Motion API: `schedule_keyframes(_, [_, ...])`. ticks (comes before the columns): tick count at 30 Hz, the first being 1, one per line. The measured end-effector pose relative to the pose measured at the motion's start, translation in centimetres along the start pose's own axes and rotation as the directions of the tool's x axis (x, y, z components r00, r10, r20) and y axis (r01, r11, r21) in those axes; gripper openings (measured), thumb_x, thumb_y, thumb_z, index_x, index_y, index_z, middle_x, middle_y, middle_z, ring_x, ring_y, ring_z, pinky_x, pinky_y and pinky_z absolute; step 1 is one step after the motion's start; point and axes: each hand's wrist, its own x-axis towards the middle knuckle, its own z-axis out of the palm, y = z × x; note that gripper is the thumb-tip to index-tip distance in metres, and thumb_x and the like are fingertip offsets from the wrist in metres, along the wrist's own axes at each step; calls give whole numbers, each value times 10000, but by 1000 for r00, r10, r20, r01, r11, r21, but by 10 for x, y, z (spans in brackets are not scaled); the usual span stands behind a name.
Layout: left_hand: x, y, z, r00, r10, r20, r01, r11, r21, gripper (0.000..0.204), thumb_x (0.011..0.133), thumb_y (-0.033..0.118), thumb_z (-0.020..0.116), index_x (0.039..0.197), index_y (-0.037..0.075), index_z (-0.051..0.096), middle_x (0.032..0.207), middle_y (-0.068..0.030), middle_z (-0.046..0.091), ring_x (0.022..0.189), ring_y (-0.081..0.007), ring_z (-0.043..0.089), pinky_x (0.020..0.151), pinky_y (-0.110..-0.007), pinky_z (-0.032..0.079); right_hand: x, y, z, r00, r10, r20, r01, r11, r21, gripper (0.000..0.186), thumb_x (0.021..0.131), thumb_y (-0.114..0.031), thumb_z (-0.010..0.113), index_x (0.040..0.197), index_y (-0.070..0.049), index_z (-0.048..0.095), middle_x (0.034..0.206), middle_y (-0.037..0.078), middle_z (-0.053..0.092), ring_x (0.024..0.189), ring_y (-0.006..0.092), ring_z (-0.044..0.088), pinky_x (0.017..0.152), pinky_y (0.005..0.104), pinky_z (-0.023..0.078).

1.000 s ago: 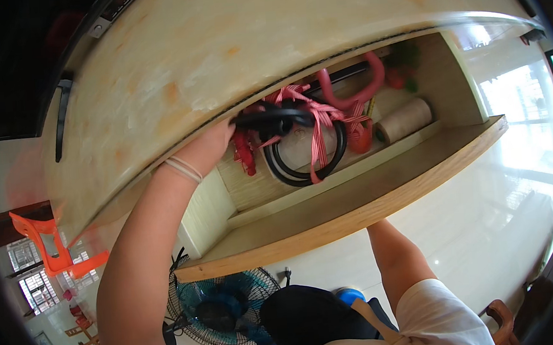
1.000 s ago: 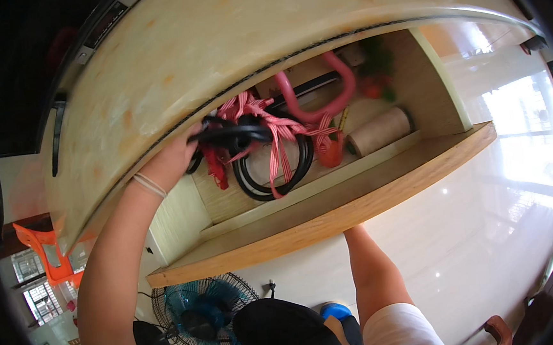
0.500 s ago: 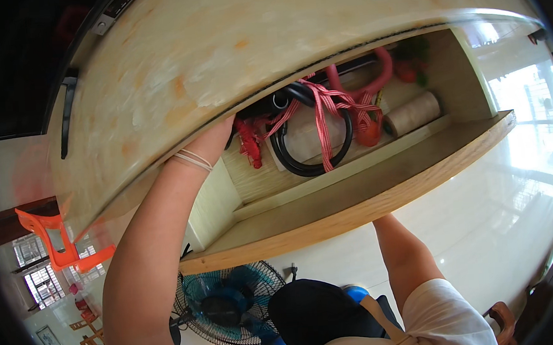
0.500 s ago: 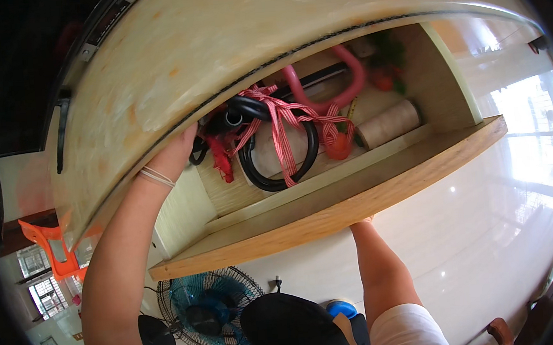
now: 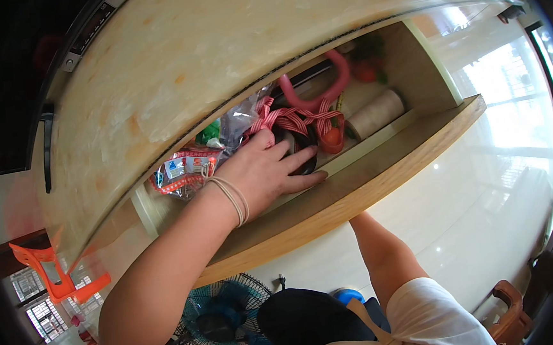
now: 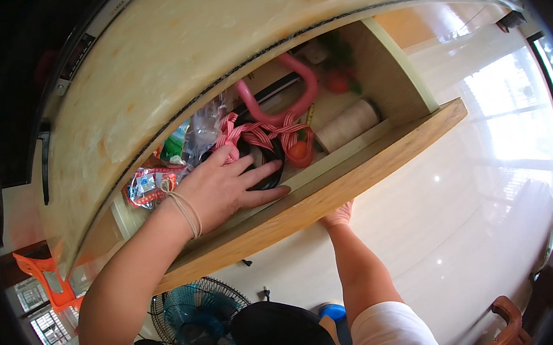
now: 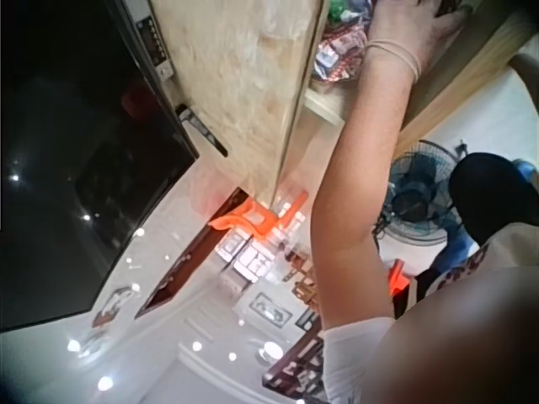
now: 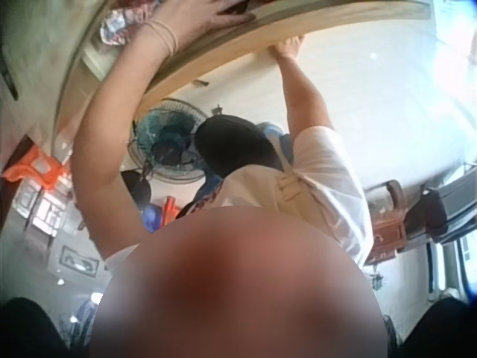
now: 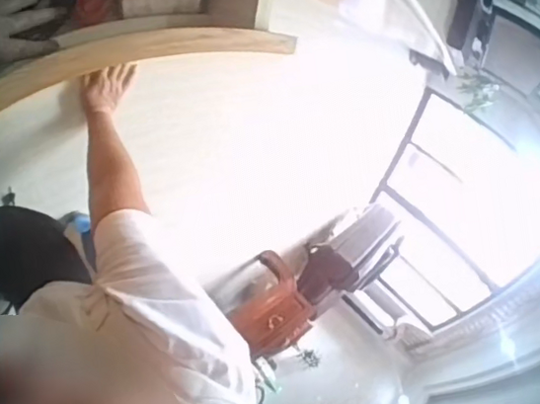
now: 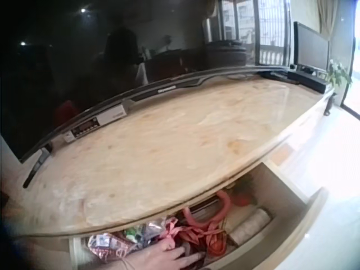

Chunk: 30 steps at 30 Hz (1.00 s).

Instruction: Using a screwdriver to repair the cage of a floor fan.

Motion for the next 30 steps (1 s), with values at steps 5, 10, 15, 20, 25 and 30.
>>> schedule_keyframes(5, [-7,-3,-1,966,-134,221,152,986,-70,583,869,77,487,1367,381,489,1364,-67,522,1031,-210,568,1010,-433,392,0,-3,-13,991,12,132,-11,1000,-15,543,869,-473,536,1316,-166,568,1406,74,515,1359,306,366,1094,495,241])
schedule_keyframes(10, [-60,-43,25,928,-365,78,370,871,-322,365,875,204,576,1237,243,597,1240,-113,575,1177,-250,533,978,-394,417,-2,7,0,998,14,62,-8,996,-85,542,870,-469,539,1313,-159,565,1406,72,513,1352,303,373,1101,491,235])
schedule_keyframes(15, [-86,-56,57,472,-826,308,444,-79,-892,264,974,255,542,1172,91,600,1152,-83,603,1114,-214,541,965,-352,439,1,9,2,995,29,96,-22,997,-72,548,876,-473,534,1321,-153,557,1407,73,514,1354,303,370,1105,493,230])
schedule_keyframes(20, [-114,-71,87,224,-966,131,491,-4,-871,398,953,369,488,1147,52,632,1147,-201,652,1053,-350,602,918,-426,464,-5,41,55,992,-70,106,83,989,-124,592,871,-501,537,1350,-152,530,1421,73,499,1365,309,357,1105,507,228])
schedule_keyframes(25, [-100,-62,69,227,-973,-32,782,202,-590,317,1024,286,471,1167,29,589,1114,-79,618,984,-169,561,903,-310,472,-3,22,26,997,-75,20,77,983,-169,597,875,-497,535,1363,-154,516,1440,80,479,1364,325,354,1104,512,233])
schedule_keyframes(30, [-102,-65,60,284,-953,109,699,129,-704,282,1025,241,460,1160,24,579,1120,-122,625,1019,-219,548,944,-335,441,-4,46,60,981,-176,-85,157,968,-196,580,878,-500,528,1345,-155,534,1419,81,501,1359,318,361,1095,501,246])
